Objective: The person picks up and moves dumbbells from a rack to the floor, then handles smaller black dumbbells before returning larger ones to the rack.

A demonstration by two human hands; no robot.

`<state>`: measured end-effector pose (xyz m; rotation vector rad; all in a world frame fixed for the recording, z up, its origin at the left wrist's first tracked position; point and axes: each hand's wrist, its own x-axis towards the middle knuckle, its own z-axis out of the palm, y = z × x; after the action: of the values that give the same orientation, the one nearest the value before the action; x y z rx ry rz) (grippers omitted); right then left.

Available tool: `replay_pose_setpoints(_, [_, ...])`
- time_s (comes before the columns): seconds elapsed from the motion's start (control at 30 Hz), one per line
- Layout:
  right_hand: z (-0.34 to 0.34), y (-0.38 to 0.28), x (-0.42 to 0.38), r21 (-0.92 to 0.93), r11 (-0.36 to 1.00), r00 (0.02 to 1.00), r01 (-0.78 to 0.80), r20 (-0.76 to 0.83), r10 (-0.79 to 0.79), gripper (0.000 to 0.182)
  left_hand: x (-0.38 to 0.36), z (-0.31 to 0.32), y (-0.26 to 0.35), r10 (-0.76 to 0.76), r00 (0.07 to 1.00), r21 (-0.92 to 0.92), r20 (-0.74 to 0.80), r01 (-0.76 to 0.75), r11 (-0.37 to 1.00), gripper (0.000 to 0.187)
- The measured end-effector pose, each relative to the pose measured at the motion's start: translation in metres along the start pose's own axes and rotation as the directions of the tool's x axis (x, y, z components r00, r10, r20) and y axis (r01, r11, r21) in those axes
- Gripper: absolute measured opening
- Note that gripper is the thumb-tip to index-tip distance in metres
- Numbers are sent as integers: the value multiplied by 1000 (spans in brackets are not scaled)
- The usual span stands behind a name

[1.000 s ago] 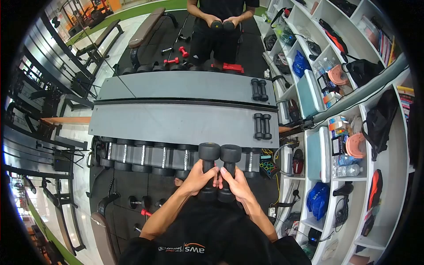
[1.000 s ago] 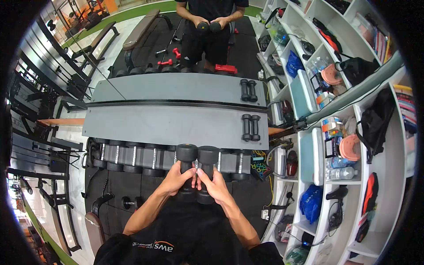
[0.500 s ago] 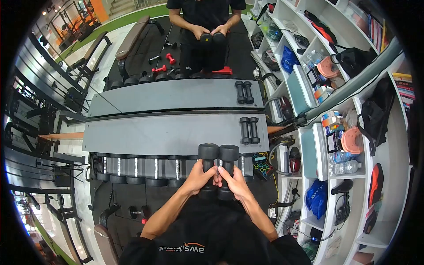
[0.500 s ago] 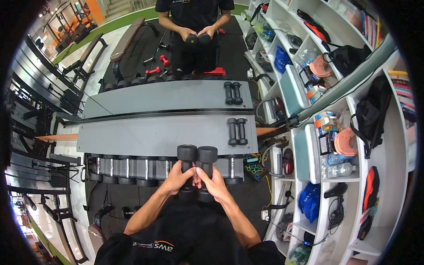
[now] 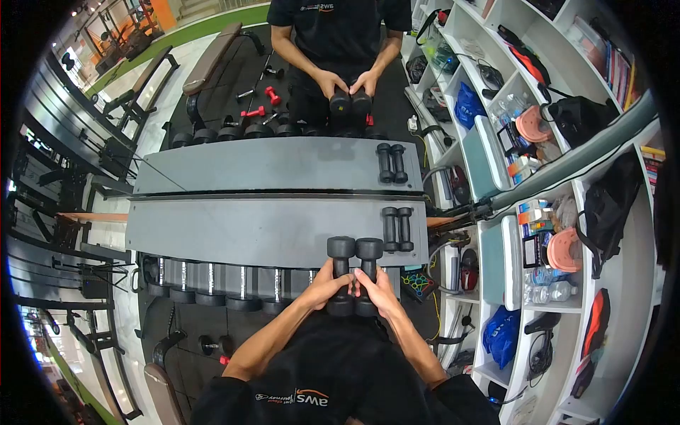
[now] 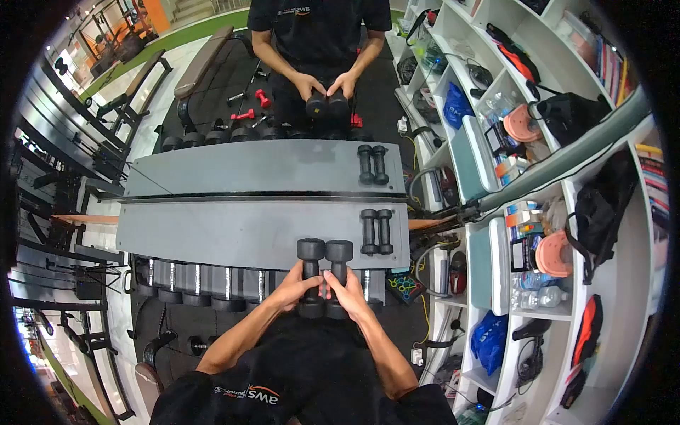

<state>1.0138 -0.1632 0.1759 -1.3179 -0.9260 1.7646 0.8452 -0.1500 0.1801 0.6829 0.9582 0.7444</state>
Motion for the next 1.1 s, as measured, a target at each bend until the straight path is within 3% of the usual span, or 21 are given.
replay_pose_setpoints(0.27, [-28, 12, 48, 37, 999, 996, -29, -89, 32, 23, 66, -7, -17, -9, 997, 96, -80, 17, 995, 46])
replay_pose_setpoints(0.37, [-44, 26, 77, -54, 998, 990, -44, -137, 37, 28, 92, -11, -23, -20, 993, 96, -120, 32, 995, 45])
replay_pose_setpoints(0.47, [-53, 29, 104, -216, 973, 977, -82, -211, 35, 34, 133, -31, -56, 59, 980, 161, -188, -29, 986, 49])
replay_pose_setpoints(0.53, [-55, 33, 119, -405, 908, 951, -106, -309, -27, 45, 144, -31, -47, -51, 977, 130, -205, 79, 988, 51])
replay_pose_setpoints(0.57, [-58, 34, 124, -399, 904, 946, -154, -324, 18, 49, 149, -31, -42, -105, 971, 114, -213, 132, 985, 53])
replay_pose_setpoints(0.63, [-45, 0, 123, -382, 889, 930, -251, -350, 112, 58, 167, -39, -57, -16, 967, 171, -252, 61, 983, 55])
replay_pose_setpoints(0.73, [-59, 27, 148, -350, 904, 936, -247, -327, 130, 62, 182, -42, -64, 7, 959, 190, -282, 48, 981, 58])
replay_pose_setpoints(1.1, [-79, 44, 187, -420, 854, 910, -307, -393, 133, 53, 229, -49, -78, -27, 925, 386, -379, 184, 904, 60])
